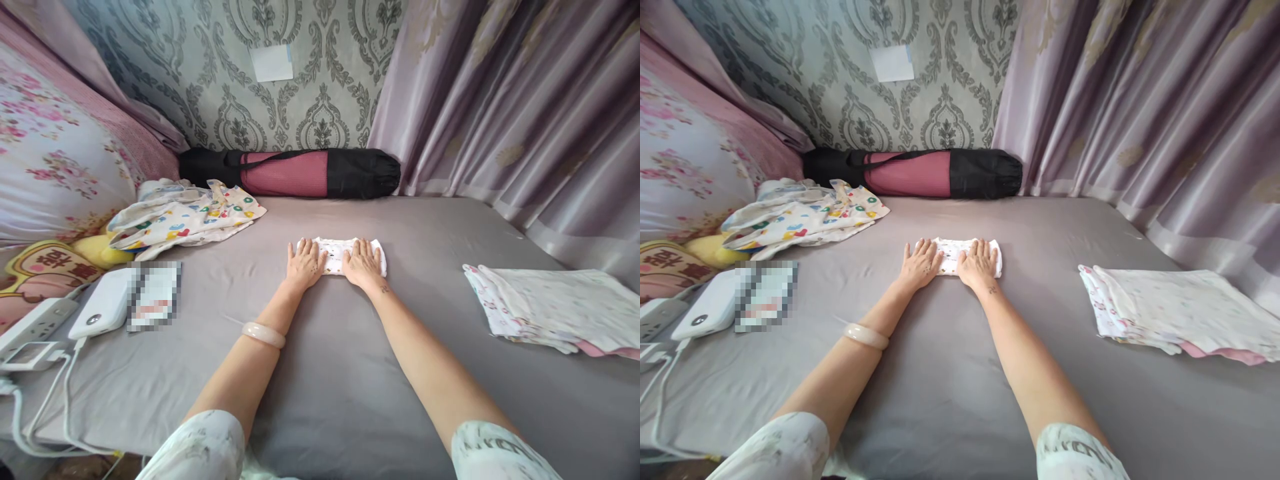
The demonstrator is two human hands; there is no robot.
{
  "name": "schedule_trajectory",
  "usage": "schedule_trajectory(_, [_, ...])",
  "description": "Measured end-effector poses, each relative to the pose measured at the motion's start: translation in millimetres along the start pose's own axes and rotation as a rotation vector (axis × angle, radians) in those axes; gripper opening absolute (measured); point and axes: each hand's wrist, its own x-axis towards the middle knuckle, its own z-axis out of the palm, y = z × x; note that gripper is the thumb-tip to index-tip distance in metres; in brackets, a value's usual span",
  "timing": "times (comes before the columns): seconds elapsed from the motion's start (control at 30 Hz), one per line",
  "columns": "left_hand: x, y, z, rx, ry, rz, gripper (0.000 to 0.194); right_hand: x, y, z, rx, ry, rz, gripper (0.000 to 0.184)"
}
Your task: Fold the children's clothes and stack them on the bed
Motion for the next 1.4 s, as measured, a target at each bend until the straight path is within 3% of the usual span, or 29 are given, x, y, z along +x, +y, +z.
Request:
schedule_trajectory(0.17, [-1,2,-3.8,-0.017,0.050,0.001,0.048,-1,1,-9,0.031,-0.041,-0.001,0.064])
schedule_trajectory(0.37, [2,4,-10.2,-0.043,0.219,0.077,0.050,5,15,-16,-0.011,0.094,0.021,0.063])
schedule_trajectory(0.6, [4,-5,-4.3,0.036,-0.076,-0.033,0.055,10,28,-6,-0.019,-0.032,0.066,0.066])
schedule_trajectory(0.83, [6,-3,-8.5,0.102,-0.168,-0.058,0.058,10,26,-8,-0.008,-0.060,0.078,0.066])
schedule_trajectory(0.97, [11,-8,-14.7,0.153,-0.135,0.011,0.050,13,27,-14,-0.025,-0.078,0.060,0.065])
schedule_trajectory(1.07, [27,-15,-27.1,0.221,-0.173,0.057,0.039,22,38,-25,-0.059,-0.111,-0.029,0.057])
schedule_trajectory(1.2, [63,-24,-46.7,0.233,-0.376,0.036,0.033,43,57,-45,-0.070,-0.206,-0.122,0.034])
schedule_trajectory(1.4, [110,-26,-55.1,0.218,-0.622,-0.002,0.045,72,58,-72,-0.143,-0.368,-0.126,0.029])
